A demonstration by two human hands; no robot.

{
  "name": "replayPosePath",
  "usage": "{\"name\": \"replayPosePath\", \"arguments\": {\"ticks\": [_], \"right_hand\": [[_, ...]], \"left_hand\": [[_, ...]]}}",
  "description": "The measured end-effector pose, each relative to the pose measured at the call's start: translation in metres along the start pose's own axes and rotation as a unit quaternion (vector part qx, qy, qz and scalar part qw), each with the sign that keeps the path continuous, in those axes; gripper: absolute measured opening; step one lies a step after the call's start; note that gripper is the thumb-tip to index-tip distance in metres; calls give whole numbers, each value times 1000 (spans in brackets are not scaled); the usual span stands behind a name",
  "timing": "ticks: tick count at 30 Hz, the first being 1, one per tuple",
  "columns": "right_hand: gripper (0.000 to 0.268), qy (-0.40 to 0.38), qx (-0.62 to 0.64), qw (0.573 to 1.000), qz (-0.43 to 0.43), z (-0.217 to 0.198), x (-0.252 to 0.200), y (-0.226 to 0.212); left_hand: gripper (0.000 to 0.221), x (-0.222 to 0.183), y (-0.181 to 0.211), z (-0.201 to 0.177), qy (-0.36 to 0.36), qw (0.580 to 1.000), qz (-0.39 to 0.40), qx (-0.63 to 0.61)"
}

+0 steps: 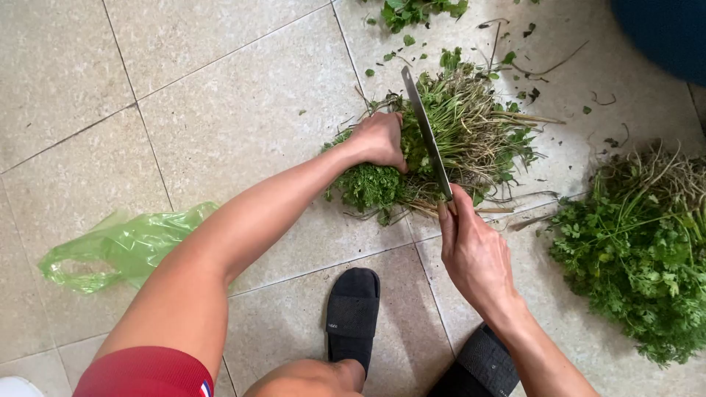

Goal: Preparing herbs by cutting off roots and placing them in a bowl.

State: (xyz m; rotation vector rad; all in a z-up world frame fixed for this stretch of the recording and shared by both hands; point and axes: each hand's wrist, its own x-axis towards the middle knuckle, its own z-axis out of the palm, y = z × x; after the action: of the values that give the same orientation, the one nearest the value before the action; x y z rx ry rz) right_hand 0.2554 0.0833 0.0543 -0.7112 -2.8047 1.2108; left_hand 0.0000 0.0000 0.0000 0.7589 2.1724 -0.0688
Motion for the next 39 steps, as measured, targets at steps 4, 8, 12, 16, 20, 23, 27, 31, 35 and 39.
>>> {"name": "replayPosePath", "arguments": {"ticks": [4, 8, 12, 16, 20, 23, 27, 31, 35, 39], "right_hand": [[39, 3, -7, 1000, -7, 5, -1, 0], [40, 28, -12, 999, -28, 6, 0, 0], [41, 10, -8, 1000, -27, 9, 3, 5], [39, 19, -13, 999, -36, 6, -4, 6], [44, -44, -57, 997, 17, 8, 7, 6], [38, -46, -47, 998, 0, 7, 16, 7], [45, -54, -63, 997, 1, -1, 1, 11], [41, -44, -93, 995, -2, 3, 22, 3], [38, -88, -59, 994, 29, 0, 14, 10], [38, -48, -81, 996, -10, 22, 21, 27]], "left_hand": [[45, -6, 3, -3, 12, 1000, 6, -24], [43, -4, 4, -4, -2, 1000, -8, -18], [39, -1, 1, -1, -9, 999, -19, -39], [39, -5, 1, -2, 2, 999, -1, -40], [39, -1, 2, 5, 17, 999, -5, -32], [39, 5, 0, 14, 24, 999, -12, -35], [44, 14, -6, 25, 37, 998, 3, -48], [45, 20, -11, 28, 67, 996, 36, -50], [49, 26, -13, 31, 74, 996, 33, -38], [48, 30, -18, 37, 101, 993, 53, -10]]}}
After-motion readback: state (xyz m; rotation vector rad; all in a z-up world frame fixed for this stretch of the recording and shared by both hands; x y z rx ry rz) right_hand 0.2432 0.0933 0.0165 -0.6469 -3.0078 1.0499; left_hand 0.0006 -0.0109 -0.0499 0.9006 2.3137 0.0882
